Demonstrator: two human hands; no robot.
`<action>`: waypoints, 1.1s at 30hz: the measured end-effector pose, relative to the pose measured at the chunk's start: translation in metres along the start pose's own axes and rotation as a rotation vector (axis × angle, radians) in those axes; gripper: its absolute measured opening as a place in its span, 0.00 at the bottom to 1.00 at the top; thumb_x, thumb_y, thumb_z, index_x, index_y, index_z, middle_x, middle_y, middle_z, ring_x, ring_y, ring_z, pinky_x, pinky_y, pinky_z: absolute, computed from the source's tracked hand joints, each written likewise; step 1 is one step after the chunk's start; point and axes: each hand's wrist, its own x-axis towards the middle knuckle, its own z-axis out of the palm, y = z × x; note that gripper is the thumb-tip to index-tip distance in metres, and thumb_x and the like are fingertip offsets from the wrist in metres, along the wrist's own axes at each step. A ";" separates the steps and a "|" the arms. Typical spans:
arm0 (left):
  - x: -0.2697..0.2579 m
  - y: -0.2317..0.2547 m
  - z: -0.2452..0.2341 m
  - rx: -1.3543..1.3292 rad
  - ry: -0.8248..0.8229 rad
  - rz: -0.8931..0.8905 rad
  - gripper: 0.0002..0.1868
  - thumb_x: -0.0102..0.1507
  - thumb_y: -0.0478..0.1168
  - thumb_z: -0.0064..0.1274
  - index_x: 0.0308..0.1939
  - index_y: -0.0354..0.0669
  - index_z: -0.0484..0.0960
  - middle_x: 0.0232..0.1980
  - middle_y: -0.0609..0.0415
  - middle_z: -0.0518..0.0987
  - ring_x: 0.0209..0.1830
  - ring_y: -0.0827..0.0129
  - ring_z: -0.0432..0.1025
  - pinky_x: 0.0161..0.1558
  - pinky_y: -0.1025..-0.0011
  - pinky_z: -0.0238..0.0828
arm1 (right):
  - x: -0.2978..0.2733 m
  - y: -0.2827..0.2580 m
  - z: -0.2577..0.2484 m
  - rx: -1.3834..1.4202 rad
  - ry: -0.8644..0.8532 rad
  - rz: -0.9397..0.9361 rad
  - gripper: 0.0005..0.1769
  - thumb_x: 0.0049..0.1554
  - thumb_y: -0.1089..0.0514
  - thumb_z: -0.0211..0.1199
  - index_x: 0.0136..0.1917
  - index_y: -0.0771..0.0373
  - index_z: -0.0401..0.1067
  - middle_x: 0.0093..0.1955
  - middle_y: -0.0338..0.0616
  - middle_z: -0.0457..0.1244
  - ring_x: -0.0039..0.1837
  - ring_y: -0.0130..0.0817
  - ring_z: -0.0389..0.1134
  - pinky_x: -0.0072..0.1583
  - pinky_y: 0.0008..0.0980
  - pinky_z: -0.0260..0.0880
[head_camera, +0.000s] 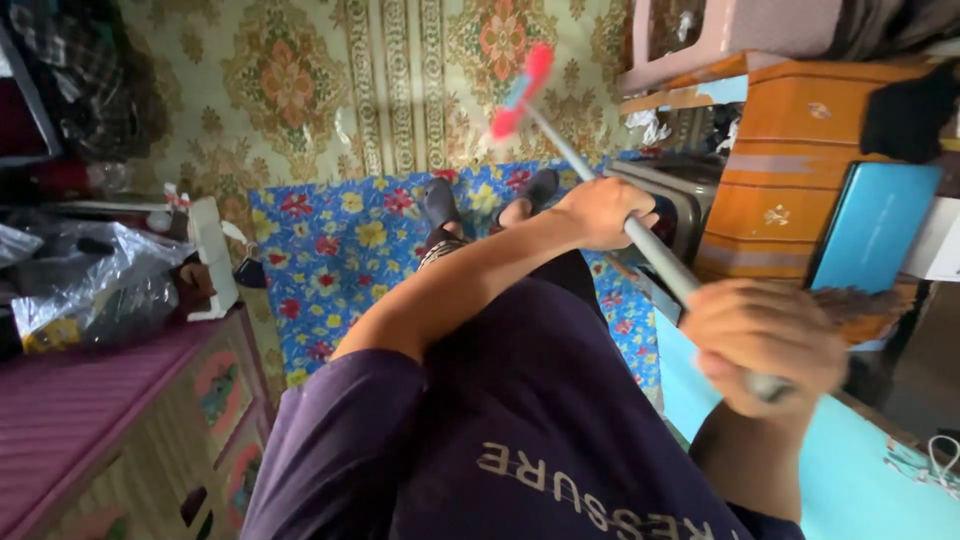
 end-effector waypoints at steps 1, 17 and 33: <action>0.003 -0.005 0.000 0.002 -0.002 0.006 0.14 0.65 0.50 0.57 0.30 0.48 0.78 0.34 0.52 0.82 0.40 0.52 0.79 0.45 0.55 0.76 | 0.012 -0.002 0.006 -0.005 0.004 -0.001 0.11 0.61 0.58 0.62 0.37 0.62 0.73 0.37 0.41 0.69 0.42 0.32 0.74 0.50 0.40 0.76; -0.036 -0.168 -0.064 0.322 0.072 -0.495 0.09 0.56 0.52 0.57 0.37 0.57 0.84 0.41 0.52 0.84 0.44 0.51 0.78 0.45 0.53 0.75 | 0.006 0.194 0.052 0.388 -0.105 0.287 0.05 0.65 0.67 0.59 0.50 0.69 0.75 0.47 0.46 0.69 0.55 0.37 0.70 0.62 0.37 0.70; 0.204 -0.020 0.009 0.051 -0.002 0.310 0.06 0.58 0.40 0.58 0.32 0.44 0.79 0.34 0.48 0.79 0.38 0.53 0.77 0.43 0.57 0.75 | 0.077 0.107 -0.172 -0.173 -0.092 -0.291 0.11 0.54 0.59 0.68 0.33 0.61 0.69 0.36 0.42 0.69 0.45 0.42 0.74 0.54 0.41 0.72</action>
